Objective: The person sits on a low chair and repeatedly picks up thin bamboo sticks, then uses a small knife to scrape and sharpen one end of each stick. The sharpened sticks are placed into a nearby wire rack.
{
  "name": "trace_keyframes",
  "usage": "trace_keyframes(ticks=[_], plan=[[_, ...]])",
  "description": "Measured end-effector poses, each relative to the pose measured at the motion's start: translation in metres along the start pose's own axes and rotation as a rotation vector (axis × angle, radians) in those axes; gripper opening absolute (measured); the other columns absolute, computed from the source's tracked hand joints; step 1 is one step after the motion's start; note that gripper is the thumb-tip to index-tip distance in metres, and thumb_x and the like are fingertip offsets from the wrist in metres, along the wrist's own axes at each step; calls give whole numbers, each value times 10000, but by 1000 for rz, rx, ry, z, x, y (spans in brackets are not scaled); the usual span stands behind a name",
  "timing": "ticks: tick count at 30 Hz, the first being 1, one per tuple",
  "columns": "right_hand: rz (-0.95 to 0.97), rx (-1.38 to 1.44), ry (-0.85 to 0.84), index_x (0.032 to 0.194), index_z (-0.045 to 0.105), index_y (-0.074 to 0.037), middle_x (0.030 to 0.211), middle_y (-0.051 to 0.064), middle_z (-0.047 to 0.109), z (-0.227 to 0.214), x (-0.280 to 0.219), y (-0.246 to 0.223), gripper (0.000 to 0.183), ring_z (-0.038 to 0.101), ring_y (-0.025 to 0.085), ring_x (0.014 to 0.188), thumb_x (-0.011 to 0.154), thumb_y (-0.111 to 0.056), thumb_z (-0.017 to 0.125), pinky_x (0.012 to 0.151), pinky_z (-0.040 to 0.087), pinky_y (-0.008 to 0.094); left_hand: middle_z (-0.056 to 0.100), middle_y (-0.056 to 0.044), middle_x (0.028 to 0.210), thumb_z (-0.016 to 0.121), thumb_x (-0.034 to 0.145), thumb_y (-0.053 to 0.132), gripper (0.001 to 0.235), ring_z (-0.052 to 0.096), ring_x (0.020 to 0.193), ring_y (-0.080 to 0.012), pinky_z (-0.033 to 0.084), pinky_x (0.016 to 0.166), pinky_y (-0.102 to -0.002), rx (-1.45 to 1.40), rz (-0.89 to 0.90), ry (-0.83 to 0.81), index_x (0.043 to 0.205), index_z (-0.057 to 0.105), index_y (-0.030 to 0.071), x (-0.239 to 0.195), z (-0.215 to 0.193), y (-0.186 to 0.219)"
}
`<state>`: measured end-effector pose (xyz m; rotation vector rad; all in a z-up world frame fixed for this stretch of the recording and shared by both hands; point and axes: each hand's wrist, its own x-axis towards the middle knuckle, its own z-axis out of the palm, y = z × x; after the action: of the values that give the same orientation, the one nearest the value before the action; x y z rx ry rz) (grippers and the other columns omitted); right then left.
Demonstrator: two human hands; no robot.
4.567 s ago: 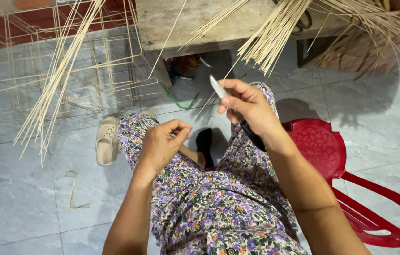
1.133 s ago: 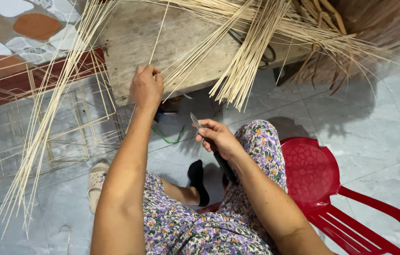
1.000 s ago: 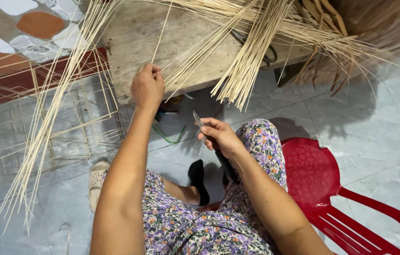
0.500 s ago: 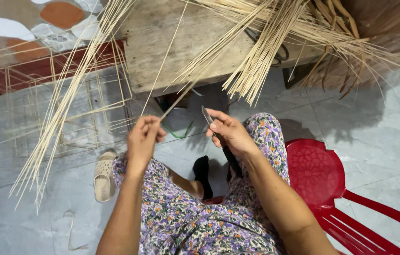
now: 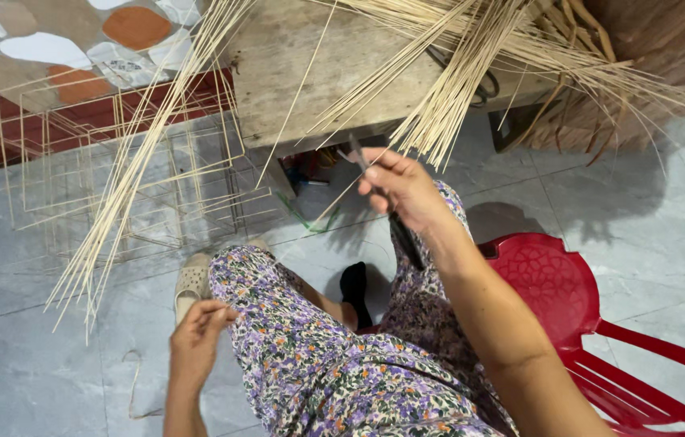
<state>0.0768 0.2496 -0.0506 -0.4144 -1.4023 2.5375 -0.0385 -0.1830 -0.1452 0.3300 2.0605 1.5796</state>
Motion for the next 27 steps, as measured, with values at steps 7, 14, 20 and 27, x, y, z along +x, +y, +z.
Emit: trace_keyframes(ticks=[7,14,20,27], plan=[[-64,-60,71,1272,649,-6,866,74,709,-10,-32,-49,293,601,103,573,993,-96,647,512,484,218,752,-76,1110,707,980,101,192,662,1002,-162,516,887,-305,389,-8,295,1166,747,80,-8,-71,-13],[47,-201,35,1202,702,2,873,95,753,22,-51,-35,255,644,92,583,971,-100,670,511,501,211,676,-86,1339,656,984,66,326,645,1235,-225,528,989,-332,436,399,326,1306,682,110,8,-13,76],[112,-294,-132,1232,701,6,902,102,777,55,-53,-20,278,673,92,610,980,-104,657,514,496,208,644,-169,1393,632,996,61,375,618,1299,-276,501,1048,-394,315,770,-158,1368,623,23,30,109,162],[12,-295,-98,1383,603,-33,900,73,750,61,-62,-31,412,648,73,626,979,-97,654,534,501,201,767,-54,804,610,1008,142,230,685,621,-140,525,548,-277,95,401,-321,1190,718,52,34,167,188]])
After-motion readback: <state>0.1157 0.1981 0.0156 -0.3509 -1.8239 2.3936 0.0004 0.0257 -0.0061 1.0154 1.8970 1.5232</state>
